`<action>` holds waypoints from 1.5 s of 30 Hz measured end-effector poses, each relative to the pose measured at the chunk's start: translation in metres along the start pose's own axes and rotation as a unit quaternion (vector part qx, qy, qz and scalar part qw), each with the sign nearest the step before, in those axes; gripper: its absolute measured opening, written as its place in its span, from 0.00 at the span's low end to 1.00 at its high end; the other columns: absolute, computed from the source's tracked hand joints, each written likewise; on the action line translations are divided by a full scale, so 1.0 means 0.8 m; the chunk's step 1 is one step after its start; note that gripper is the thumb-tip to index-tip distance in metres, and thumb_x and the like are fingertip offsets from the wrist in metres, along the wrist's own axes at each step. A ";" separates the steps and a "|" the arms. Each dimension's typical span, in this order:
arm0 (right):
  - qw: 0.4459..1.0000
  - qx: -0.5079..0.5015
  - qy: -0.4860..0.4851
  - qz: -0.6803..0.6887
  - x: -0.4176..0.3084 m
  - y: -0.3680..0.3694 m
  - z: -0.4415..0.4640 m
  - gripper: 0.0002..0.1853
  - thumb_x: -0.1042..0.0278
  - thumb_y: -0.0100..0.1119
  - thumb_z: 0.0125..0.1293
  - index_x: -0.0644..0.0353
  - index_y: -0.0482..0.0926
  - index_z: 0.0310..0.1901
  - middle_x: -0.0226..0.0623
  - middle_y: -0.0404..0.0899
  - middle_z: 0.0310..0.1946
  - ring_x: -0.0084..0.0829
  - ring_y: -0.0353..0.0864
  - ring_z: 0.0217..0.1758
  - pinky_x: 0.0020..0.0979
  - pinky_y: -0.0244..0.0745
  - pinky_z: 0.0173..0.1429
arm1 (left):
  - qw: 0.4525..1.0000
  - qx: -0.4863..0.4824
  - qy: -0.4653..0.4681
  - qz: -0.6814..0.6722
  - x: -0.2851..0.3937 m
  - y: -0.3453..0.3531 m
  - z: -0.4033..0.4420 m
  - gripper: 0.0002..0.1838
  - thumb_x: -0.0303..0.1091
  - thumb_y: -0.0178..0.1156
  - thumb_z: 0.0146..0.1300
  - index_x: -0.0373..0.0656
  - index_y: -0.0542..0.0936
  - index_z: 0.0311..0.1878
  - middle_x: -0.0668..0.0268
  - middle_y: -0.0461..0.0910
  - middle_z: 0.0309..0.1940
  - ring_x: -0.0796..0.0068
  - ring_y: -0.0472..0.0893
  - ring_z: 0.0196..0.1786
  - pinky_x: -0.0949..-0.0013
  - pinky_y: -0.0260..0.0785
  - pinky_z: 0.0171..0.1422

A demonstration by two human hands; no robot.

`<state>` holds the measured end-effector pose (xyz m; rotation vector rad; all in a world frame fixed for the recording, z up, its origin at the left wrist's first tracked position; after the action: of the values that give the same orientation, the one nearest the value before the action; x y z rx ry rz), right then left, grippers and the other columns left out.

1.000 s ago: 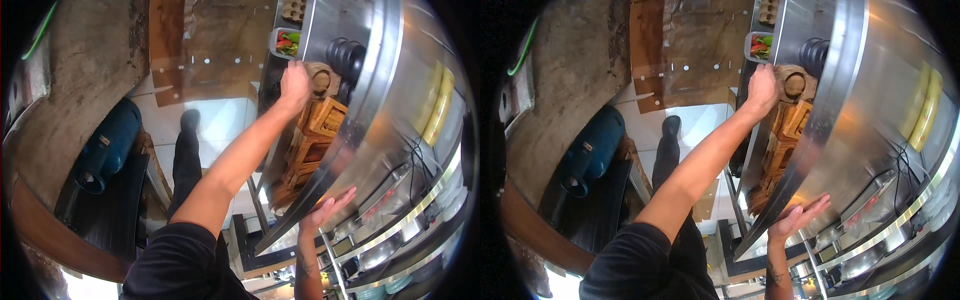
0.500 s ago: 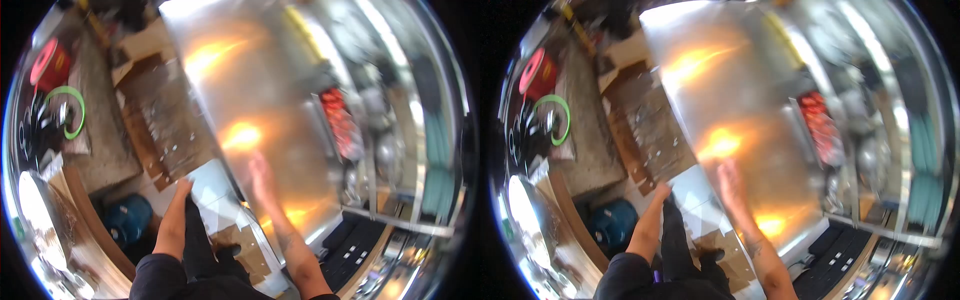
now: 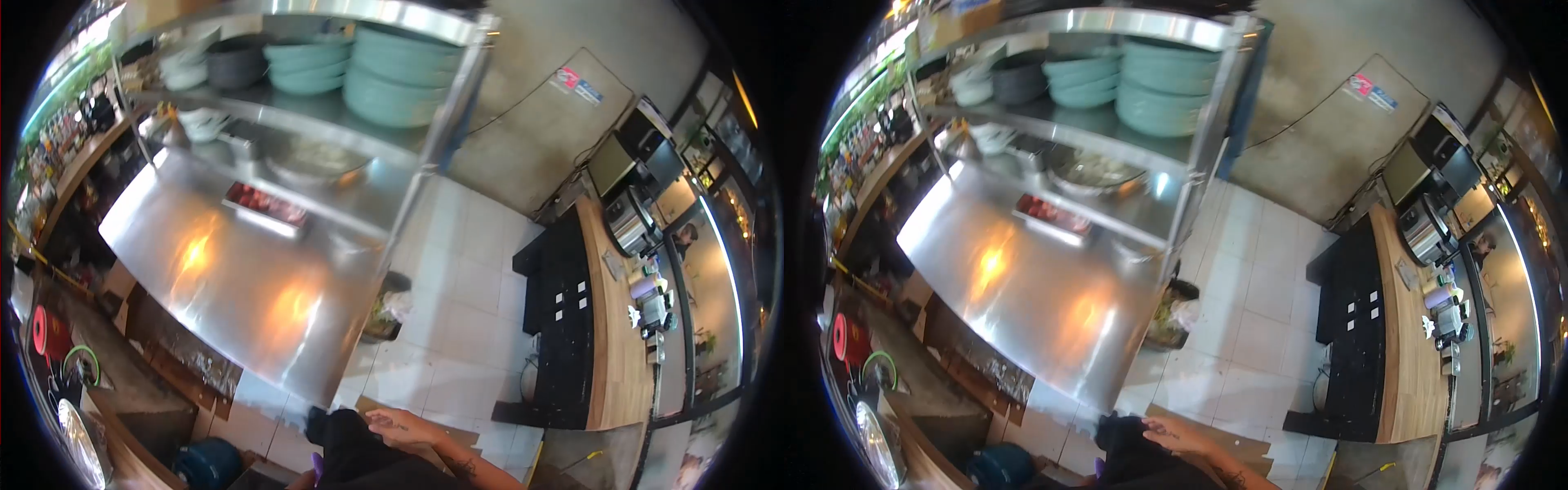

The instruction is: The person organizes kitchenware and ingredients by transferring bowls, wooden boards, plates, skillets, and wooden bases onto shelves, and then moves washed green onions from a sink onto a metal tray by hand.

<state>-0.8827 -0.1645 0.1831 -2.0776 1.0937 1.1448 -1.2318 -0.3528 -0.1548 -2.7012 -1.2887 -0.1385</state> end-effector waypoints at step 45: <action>0.955 0.265 -0.101 0.090 -0.335 -1.905 0.588 0.23 0.51 0.55 0.79 0.57 0.76 0.66 0.33 0.84 0.50 0.22 0.80 0.43 0.26 0.76 0.44 | 0.894 -0.117 0.307 -0.305 1.985 -0.084 -0.030 0.26 0.50 0.53 0.78 0.39 0.76 0.66 0.60 0.84 0.53 0.71 0.83 0.51 0.68 0.75 0.56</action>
<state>0.1092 1.1097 0.2676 -1.4419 1.3327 0.9805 -0.2875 0.8992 0.1053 -1.9993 -1.8863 -1.1673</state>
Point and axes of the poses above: each hand's wrist, its own z-axis towards the middle knuckle, its own y-axis out of the palm, x = y × z, the point moved 8 cm from there along z, towards the middle knuckle
